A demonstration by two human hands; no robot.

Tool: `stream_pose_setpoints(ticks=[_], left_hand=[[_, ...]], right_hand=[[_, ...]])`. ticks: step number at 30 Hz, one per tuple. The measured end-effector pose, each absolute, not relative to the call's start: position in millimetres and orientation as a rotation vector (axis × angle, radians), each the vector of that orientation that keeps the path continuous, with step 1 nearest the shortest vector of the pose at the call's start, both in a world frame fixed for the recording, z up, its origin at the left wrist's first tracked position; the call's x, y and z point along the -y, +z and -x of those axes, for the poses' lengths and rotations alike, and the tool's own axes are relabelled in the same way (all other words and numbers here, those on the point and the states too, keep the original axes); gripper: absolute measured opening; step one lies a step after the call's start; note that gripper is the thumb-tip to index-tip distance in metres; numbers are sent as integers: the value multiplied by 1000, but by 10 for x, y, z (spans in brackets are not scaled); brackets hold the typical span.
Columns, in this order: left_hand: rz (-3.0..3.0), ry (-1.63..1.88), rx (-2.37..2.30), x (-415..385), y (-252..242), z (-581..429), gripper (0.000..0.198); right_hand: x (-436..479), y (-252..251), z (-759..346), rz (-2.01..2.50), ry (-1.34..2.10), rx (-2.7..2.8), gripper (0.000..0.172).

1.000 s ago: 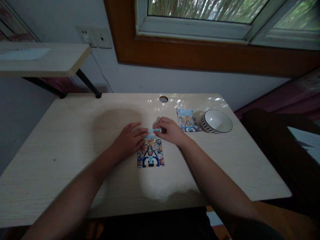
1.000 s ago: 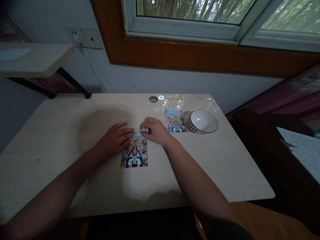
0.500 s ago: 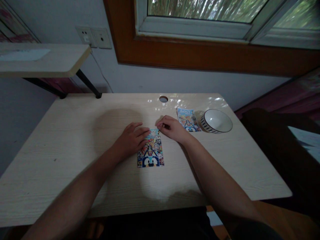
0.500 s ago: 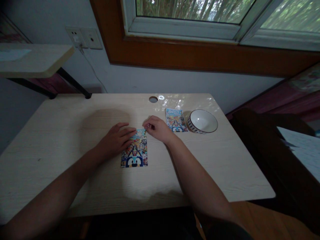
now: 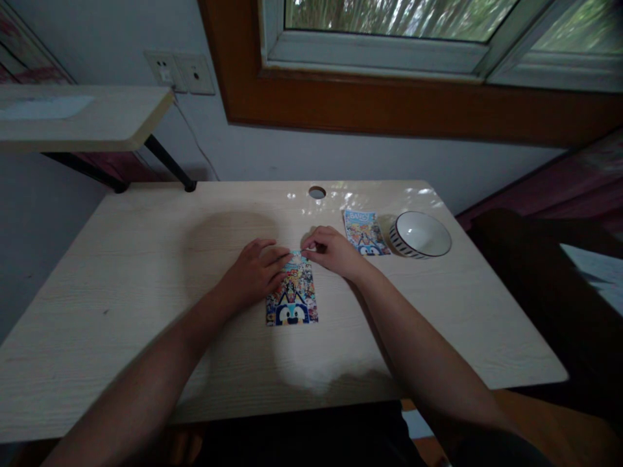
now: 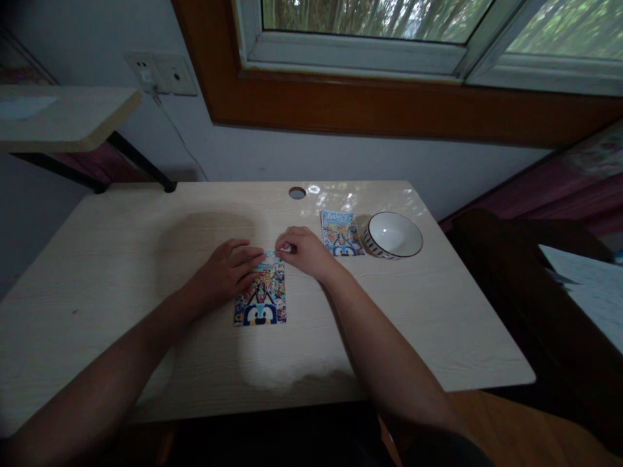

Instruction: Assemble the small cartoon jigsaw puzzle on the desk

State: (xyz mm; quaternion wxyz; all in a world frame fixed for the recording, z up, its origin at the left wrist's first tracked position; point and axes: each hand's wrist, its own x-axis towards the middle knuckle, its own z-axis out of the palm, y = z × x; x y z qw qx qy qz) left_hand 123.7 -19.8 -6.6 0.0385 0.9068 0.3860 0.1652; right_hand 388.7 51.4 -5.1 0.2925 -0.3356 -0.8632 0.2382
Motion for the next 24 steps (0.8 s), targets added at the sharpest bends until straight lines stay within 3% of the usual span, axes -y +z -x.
stream_pose_setpoints(ticks=[24], left_hand=[[-2823,430,-1225,206,-69,-1249,43]], right_hand=[[-560,-115,-3859,956,667,2268,5]])
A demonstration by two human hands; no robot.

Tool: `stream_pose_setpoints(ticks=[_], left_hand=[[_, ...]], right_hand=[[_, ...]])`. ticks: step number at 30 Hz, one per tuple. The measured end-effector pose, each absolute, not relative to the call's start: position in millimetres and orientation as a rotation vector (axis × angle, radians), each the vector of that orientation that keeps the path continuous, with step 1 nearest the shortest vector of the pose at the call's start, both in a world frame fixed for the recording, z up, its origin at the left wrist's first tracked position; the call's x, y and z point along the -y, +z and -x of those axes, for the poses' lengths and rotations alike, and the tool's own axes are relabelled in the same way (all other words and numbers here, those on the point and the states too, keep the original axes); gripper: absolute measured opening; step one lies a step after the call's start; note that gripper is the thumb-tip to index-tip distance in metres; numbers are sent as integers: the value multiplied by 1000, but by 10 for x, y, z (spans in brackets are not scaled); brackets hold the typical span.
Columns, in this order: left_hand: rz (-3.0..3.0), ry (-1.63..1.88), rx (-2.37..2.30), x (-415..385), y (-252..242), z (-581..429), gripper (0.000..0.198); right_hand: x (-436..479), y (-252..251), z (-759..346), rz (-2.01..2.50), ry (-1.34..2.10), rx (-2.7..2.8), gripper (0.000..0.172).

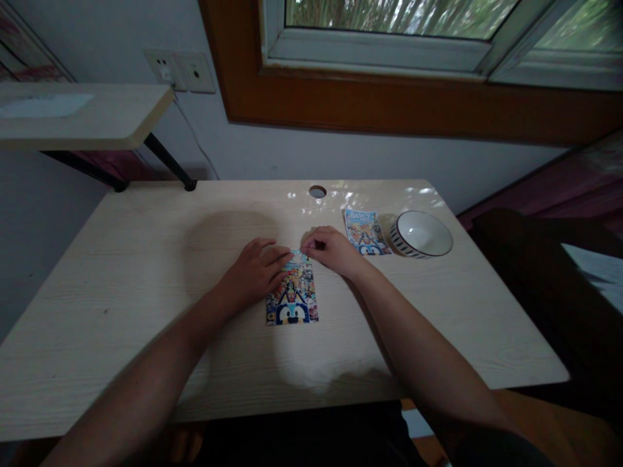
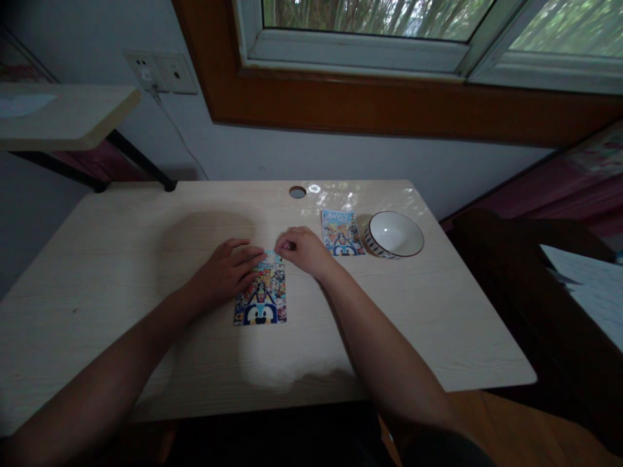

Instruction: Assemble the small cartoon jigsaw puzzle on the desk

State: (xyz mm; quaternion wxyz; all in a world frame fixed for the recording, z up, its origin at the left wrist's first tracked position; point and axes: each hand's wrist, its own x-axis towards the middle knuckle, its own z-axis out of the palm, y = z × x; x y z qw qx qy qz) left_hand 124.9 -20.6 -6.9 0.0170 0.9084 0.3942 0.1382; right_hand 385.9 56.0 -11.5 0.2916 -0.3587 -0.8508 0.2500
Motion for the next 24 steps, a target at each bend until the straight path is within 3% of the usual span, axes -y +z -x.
stream_pose_setpoints(ticks=[24], left_hand=[[-2801,456,-1219,208,-85,-1245,44]], right_hand=[[-519,-108,-3759,1137,625,2256,13]])
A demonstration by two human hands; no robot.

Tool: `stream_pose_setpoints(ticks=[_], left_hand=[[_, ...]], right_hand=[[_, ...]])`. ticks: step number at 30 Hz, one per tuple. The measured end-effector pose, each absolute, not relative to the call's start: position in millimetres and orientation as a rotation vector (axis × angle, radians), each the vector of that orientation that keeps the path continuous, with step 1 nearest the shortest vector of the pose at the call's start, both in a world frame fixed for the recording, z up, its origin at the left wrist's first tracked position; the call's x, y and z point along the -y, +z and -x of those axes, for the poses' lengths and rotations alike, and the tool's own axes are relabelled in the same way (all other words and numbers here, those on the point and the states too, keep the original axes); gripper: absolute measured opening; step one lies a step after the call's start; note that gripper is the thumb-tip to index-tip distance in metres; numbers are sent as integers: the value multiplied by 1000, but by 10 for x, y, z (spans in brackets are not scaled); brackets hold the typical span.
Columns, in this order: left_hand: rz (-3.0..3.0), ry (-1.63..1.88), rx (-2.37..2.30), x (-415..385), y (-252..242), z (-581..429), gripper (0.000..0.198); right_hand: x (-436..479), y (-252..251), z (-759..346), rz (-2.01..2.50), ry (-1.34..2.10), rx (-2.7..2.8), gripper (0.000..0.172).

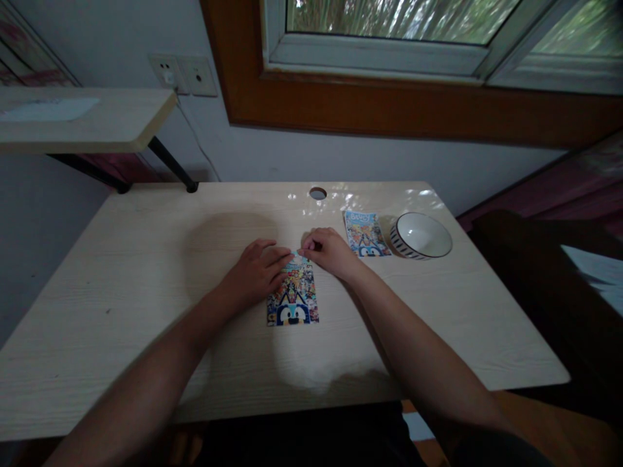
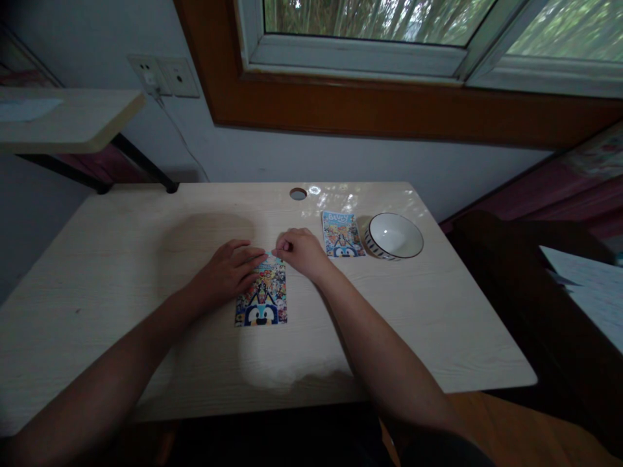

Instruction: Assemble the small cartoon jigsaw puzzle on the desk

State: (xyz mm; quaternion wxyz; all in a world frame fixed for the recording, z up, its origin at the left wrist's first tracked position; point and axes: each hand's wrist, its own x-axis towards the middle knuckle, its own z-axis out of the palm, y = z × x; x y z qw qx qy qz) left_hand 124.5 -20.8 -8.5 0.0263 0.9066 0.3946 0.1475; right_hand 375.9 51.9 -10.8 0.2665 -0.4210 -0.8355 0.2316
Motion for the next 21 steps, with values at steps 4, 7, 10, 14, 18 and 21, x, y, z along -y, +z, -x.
stream_pose_setpoints(ticks=[4,7,10,14,18,21], left_hand=[[-2725,548,-1188,174,-86,-1206,43],[-2616,679,-1203,123,-79,-1105,41],[-2505,745,-1270,88,-37,-928,37],[-2414,661,-1288,86,77,-647,39],[-2382,573,-1292,73,135,-428,41],[-2374,553,-1332,44,96,-343,31]], right_hand=[[-500,-81,-3762,1110,620,2243,14],[-479,-51,-3769,1097,663,2184,19],[-471,-55,-3784,1156,707,2079,22],[-483,-113,-3818,1208,711,1968,11],[-494,-150,-3841,1202,709,1949,8],[-491,-147,-3837,1216,714,1941,8]])
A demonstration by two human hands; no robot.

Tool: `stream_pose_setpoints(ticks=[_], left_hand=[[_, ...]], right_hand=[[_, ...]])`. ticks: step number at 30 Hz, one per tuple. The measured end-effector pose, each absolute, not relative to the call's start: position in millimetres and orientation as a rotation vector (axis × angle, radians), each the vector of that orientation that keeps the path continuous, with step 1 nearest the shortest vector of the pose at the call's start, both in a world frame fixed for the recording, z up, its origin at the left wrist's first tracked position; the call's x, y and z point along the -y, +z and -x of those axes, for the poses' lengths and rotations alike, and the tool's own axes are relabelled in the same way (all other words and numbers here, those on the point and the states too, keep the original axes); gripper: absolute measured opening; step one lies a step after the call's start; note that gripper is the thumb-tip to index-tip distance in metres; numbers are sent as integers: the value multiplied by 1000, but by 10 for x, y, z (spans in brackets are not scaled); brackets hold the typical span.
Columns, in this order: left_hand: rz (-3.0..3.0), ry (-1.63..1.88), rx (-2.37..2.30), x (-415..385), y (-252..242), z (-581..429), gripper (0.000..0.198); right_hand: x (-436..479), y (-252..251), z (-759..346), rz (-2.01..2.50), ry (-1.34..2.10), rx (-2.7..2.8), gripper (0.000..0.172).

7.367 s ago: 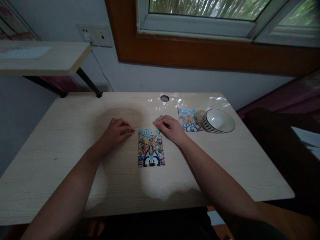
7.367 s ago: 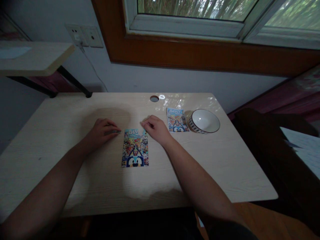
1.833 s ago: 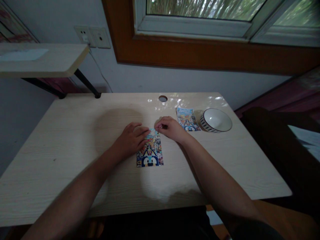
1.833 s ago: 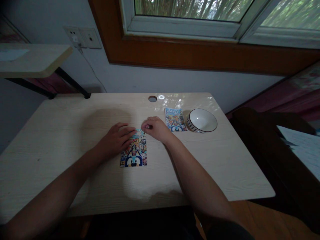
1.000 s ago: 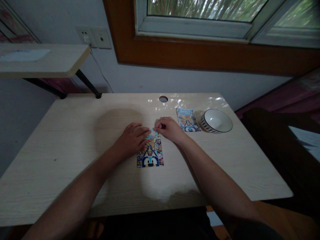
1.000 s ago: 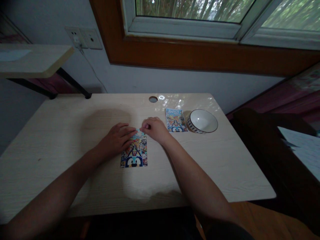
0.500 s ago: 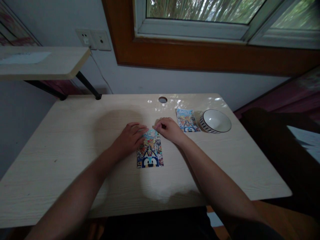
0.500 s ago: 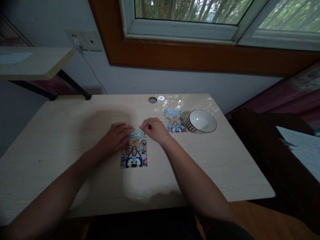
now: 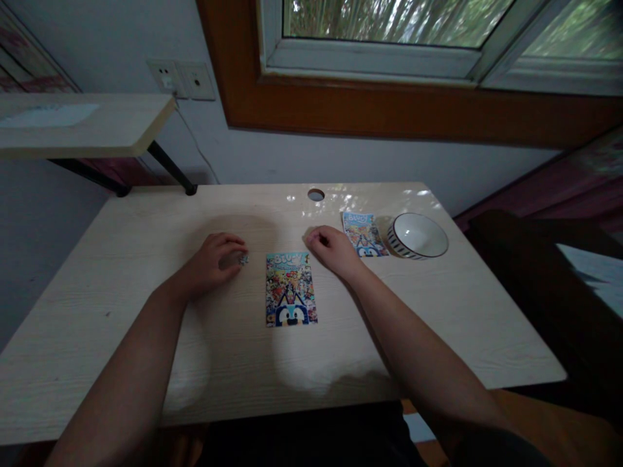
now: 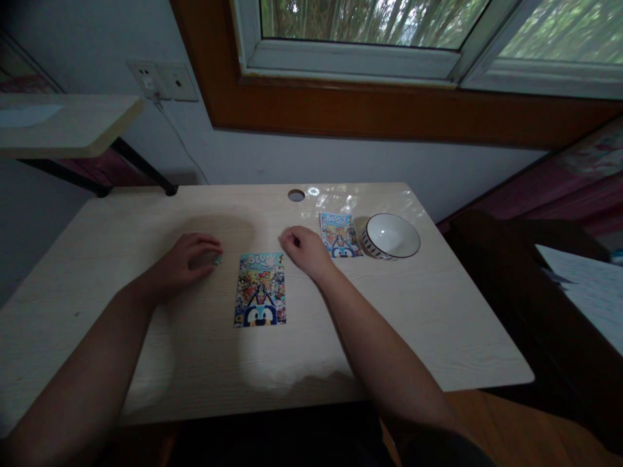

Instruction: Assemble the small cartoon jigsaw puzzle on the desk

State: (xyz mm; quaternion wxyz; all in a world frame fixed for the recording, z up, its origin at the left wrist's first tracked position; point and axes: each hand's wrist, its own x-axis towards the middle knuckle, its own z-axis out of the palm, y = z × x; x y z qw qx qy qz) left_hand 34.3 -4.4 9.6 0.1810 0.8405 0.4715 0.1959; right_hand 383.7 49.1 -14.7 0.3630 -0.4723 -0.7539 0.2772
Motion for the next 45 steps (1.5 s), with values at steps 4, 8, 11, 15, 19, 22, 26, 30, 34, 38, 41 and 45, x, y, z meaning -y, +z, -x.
stream_pose_setpoints(ticks=[4,8,11,15,19,22,26,30,34,38,41,45], left_hand=[[-2360,578,-1338,1,23,-315,28],[-2379,607,-1317,-37,7,-313,27],[-2390,593,-1292,-55,16,-317,27],[-2404,606,-1253,-66,9,-331,27],[-2411,594,-1235,-68,-3,-339,28],[-2405,598,-1190,-66,6,-350,28],[-2370,597,-1166,-63,37,-378,29],[-2335,582,-1178,-57,66,-399,30],[-2337,590,-1174,-49,74,-403,28],[-2326,615,-1193,-40,67,-402,25],[-2305,635,-1232,-27,74,-407,23],[-2230,628,-1296,5,98,-434,24]], right_hand=[[-482,-134,-3819,1226,707,1953,10],[-475,-123,-3808,1233,675,1991,9],[-472,-116,-3804,1234,677,1999,8],[-474,-118,-3802,1225,661,2013,8],[-478,-124,-3803,1197,647,2019,8],[-474,-117,-3800,1189,649,2017,8],[-468,-105,-3795,1198,656,2026,8],[-468,-105,-3799,1208,652,2034,7],[-469,-105,-3802,1196,633,2045,9],[-468,-104,-3804,1207,643,2047,9],[-466,-106,-3806,1205,659,2041,8],[-459,-104,-3801,1193,654,2035,9]])
